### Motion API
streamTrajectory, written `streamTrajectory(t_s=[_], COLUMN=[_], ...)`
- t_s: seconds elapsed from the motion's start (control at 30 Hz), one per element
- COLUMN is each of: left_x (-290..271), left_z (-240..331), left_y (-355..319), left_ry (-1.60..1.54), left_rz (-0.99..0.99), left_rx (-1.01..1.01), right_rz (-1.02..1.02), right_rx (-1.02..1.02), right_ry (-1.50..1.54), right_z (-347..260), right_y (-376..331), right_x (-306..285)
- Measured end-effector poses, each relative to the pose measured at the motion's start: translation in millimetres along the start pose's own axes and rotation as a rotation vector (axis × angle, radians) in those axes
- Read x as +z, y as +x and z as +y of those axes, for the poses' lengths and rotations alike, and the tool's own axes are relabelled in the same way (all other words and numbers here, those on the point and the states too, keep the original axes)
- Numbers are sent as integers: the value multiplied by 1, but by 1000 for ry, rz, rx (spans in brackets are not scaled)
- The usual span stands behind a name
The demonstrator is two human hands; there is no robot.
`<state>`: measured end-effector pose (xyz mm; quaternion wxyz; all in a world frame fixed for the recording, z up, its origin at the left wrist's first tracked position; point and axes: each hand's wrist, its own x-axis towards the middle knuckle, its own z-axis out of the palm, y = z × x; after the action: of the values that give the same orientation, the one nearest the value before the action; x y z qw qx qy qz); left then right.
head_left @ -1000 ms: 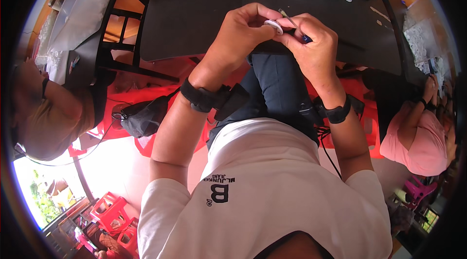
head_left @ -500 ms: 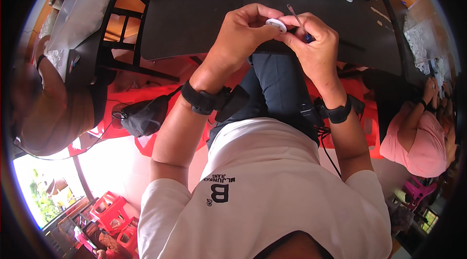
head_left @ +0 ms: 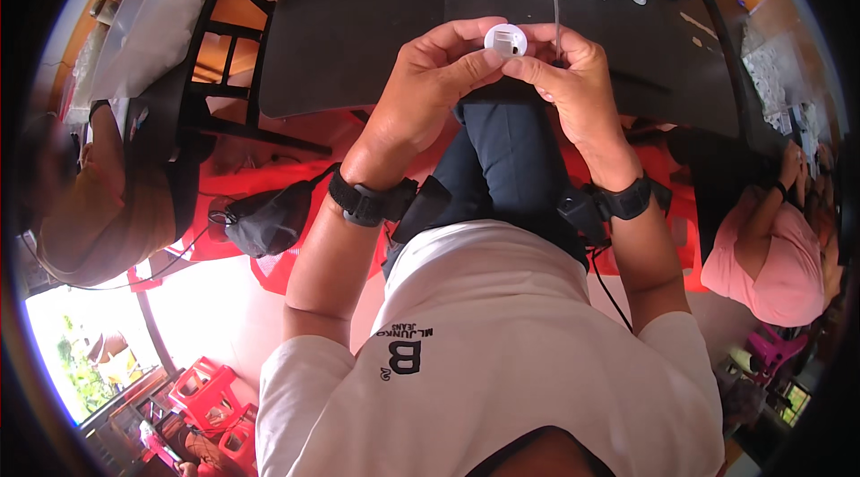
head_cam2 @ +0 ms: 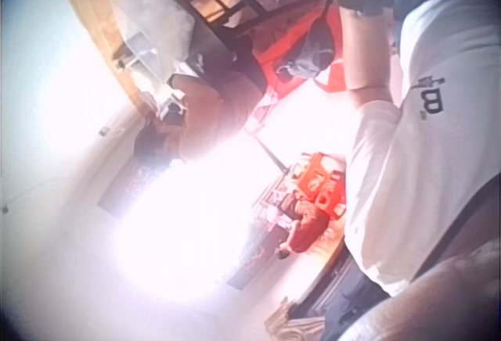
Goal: Cleaning residue or flash from small white plastic caps using a hand-held tool.
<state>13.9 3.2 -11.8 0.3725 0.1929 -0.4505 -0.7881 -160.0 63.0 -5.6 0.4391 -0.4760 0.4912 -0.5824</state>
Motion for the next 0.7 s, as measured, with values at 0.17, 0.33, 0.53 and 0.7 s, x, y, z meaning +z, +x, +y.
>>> streamTrajectory(t_s=[0.17, 0.33, 0.53, 0.7], left_x=[-9, -29, -35, -35], left_z=[-8, -6, -7, -9], left_y=[7, 16, 17, 17], left_ry=[-14, 218, 234, 210], left_rz=[-50, 49, 69, 61], left_rx=[71, 147, 99, 117], right_rz=[-10, 15, -74, -85], right_rx=[-27, -105, -320, -325], right_ry=[-86, -378, -704, -830], right_z=[8, -9, -10, -12], right_y=[6, 2, -6, -7], right_x=[4, 2, -8, -5])
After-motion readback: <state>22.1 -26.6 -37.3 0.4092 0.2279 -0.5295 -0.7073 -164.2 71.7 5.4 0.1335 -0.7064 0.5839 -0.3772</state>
